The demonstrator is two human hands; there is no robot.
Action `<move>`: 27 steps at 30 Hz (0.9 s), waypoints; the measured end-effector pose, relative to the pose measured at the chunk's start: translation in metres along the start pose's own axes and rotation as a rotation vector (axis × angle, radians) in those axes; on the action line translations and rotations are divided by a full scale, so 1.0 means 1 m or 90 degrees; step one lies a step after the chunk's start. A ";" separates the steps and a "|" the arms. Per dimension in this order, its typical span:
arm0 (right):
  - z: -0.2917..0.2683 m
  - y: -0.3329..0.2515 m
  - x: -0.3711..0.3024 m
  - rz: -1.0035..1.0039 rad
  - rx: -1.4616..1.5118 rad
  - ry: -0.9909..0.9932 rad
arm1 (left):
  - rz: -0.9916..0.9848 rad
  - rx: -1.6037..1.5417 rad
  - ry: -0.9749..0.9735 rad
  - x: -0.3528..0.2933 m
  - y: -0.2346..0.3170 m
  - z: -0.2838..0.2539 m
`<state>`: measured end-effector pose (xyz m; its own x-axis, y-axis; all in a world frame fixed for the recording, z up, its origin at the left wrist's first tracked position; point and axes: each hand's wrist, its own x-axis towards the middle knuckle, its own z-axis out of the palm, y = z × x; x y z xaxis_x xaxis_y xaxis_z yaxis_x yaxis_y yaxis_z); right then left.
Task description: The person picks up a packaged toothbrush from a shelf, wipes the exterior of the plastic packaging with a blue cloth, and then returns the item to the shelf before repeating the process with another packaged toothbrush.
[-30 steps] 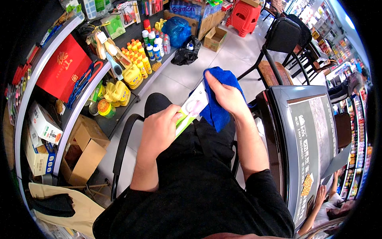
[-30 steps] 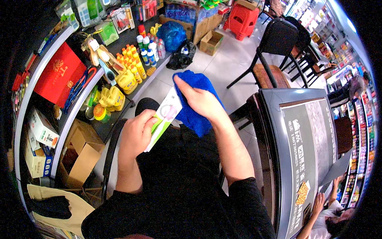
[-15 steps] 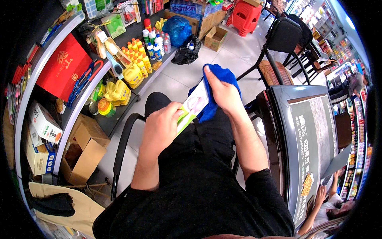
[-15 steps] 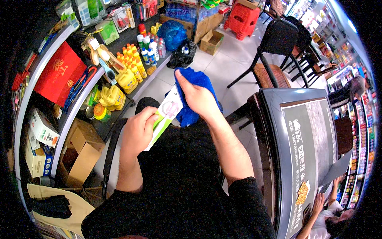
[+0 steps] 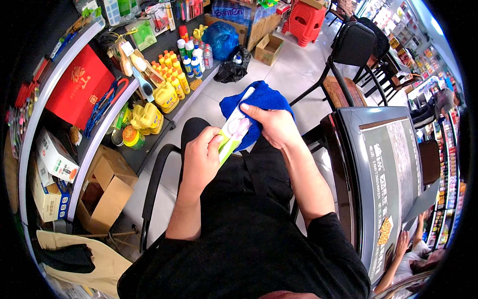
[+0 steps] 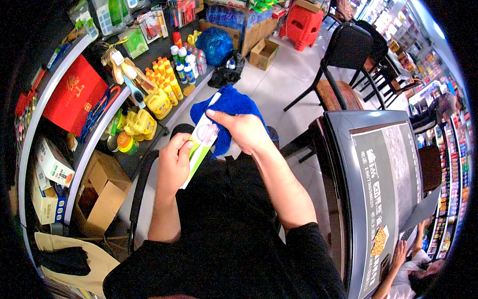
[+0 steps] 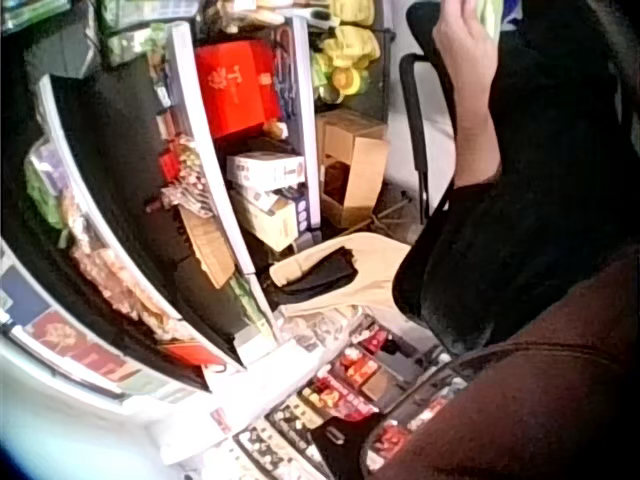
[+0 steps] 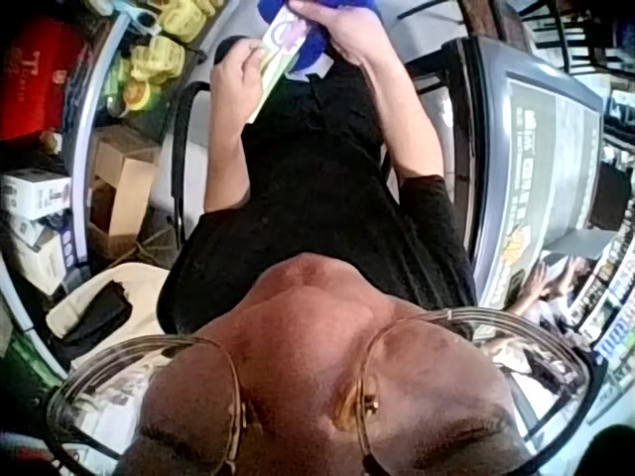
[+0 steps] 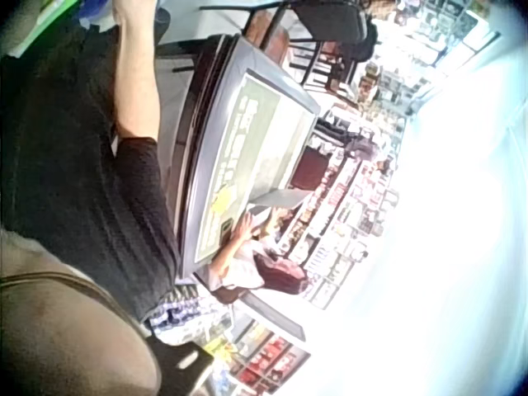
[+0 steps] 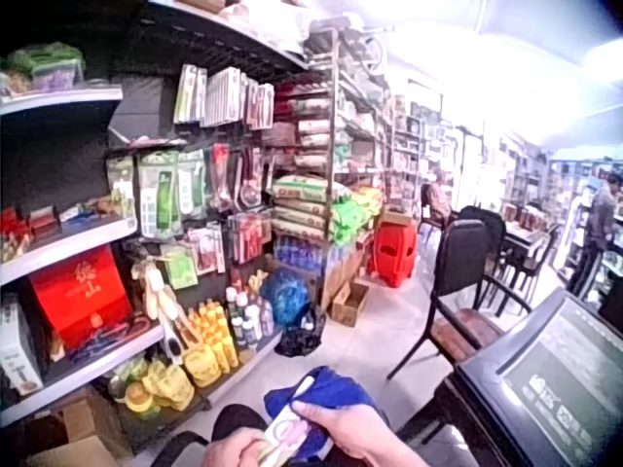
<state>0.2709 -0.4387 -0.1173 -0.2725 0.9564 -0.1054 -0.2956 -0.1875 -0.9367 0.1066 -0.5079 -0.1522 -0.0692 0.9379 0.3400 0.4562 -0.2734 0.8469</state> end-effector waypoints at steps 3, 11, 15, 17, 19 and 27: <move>-0.001 -0.001 -0.002 -0.024 0.062 -0.025 | -0.017 -0.046 0.011 0.001 -0.001 0.001; -0.006 0.000 -0.003 -0.026 0.031 -0.036 | -0.056 -0.179 0.007 0.000 -0.012 0.010; -0.001 0.002 -0.003 -0.080 -0.178 0.090 | -0.067 -0.138 -0.023 -0.001 -0.007 0.009; -0.004 0.006 0.000 -0.119 -0.255 0.113 | -0.086 -0.133 -0.048 -0.001 -0.003 0.010; -0.004 0.005 -0.004 -0.119 -0.303 0.124 | -0.068 -0.148 -0.026 -0.002 -0.005 0.014; -0.004 0.008 -0.005 -0.042 -0.114 0.089 | -0.069 -0.145 -0.028 -0.003 -0.005 0.014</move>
<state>0.2738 -0.4445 -0.1257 -0.1246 0.9893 -0.0755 -0.1378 -0.0926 -0.9861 0.1172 -0.5063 -0.1631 -0.0663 0.9713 0.2284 0.2368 -0.2071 0.9492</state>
